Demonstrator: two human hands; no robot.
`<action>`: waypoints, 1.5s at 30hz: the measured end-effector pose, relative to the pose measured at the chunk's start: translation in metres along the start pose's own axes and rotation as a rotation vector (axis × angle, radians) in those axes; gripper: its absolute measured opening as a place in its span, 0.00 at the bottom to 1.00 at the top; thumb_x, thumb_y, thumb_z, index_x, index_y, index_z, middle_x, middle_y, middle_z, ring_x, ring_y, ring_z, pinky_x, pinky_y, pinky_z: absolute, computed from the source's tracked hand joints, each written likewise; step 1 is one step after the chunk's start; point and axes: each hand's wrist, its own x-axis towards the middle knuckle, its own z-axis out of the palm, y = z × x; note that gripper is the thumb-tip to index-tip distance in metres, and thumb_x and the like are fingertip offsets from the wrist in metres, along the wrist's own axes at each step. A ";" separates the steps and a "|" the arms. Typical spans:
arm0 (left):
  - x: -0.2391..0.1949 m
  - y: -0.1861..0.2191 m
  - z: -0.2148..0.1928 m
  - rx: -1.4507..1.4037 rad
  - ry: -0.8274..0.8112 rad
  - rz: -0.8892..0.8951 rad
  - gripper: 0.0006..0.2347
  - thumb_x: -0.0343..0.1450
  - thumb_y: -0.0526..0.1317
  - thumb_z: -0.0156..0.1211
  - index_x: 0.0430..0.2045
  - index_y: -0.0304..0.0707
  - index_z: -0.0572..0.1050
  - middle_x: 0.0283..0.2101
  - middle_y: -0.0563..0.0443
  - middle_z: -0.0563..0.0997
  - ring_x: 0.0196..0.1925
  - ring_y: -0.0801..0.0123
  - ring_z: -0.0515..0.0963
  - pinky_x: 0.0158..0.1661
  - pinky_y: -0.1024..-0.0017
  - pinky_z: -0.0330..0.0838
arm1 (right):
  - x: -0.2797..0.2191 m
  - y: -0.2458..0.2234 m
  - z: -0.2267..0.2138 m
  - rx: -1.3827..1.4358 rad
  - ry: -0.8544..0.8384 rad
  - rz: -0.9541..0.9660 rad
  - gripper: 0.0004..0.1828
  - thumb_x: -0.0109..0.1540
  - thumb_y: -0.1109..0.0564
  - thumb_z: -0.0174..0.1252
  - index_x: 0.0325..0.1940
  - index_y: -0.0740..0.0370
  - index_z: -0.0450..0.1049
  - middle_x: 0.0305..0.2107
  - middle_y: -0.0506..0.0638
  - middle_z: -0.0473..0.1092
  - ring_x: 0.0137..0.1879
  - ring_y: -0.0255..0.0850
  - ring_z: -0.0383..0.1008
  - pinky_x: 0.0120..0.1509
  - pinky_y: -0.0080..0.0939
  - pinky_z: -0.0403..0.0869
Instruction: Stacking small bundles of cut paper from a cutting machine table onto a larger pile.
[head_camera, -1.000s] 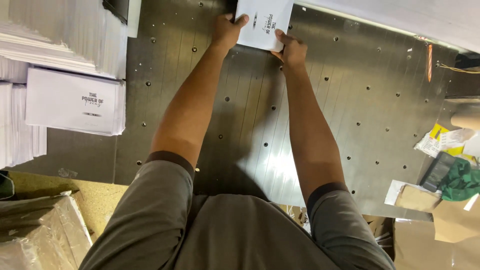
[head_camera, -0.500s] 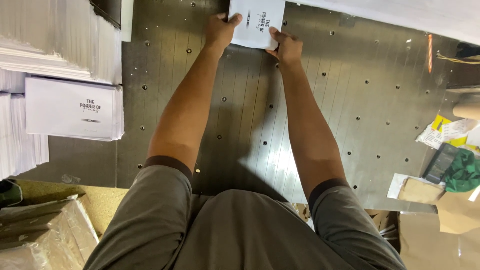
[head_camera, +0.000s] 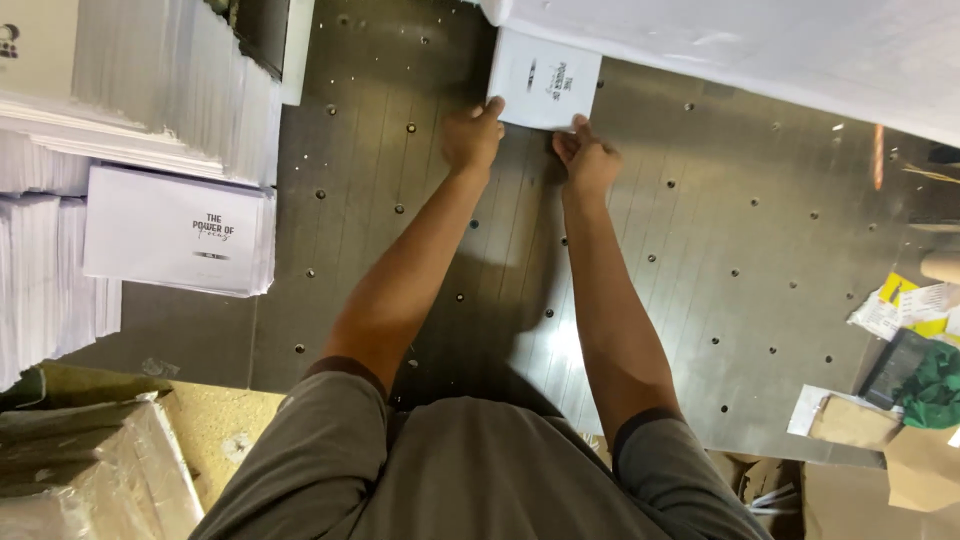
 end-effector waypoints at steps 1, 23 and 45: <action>-0.001 -0.004 -0.001 0.007 0.000 -0.011 0.14 0.65 0.56 0.67 0.32 0.49 0.85 0.18 0.61 0.83 0.25 0.72 0.88 0.38 0.72 0.76 | -0.001 0.005 -0.002 -0.005 0.007 0.010 0.19 0.60 0.61 0.68 0.42 0.81 0.69 0.30 0.68 0.73 0.36 0.57 0.84 0.46 0.55 0.88; 0.033 0.116 -0.022 0.752 -0.438 0.388 0.23 0.52 0.41 0.82 0.40 0.42 0.81 0.42 0.53 0.86 0.47 0.63 0.85 0.41 0.69 0.82 | 0.023 -0.072 0.004 -1.261 -0.358 -0.392 0.30 0.49 0.45 0.84 0.26 0.47 0.62 0.26 0.39 0.66 0.38 0.35 0.72 0.42 0.42 0.74; 0.099 0.069 0.016 0.737 -0.073 0.641 0.25 0.58 0.45 0.82 0.45 0.41 0.76 0.45 0.46 0.81 0.47 0.51 0.82 0.40 0.56 0.78 | 0.027 -0.034 0.003 -1.465 -0.354 -0.703 0.30 0.60 0.45 0.72 0.57 0.58 0.65 0.52 0.55 0.65 0.58 0.51 0.66 0.61 0.53 0.71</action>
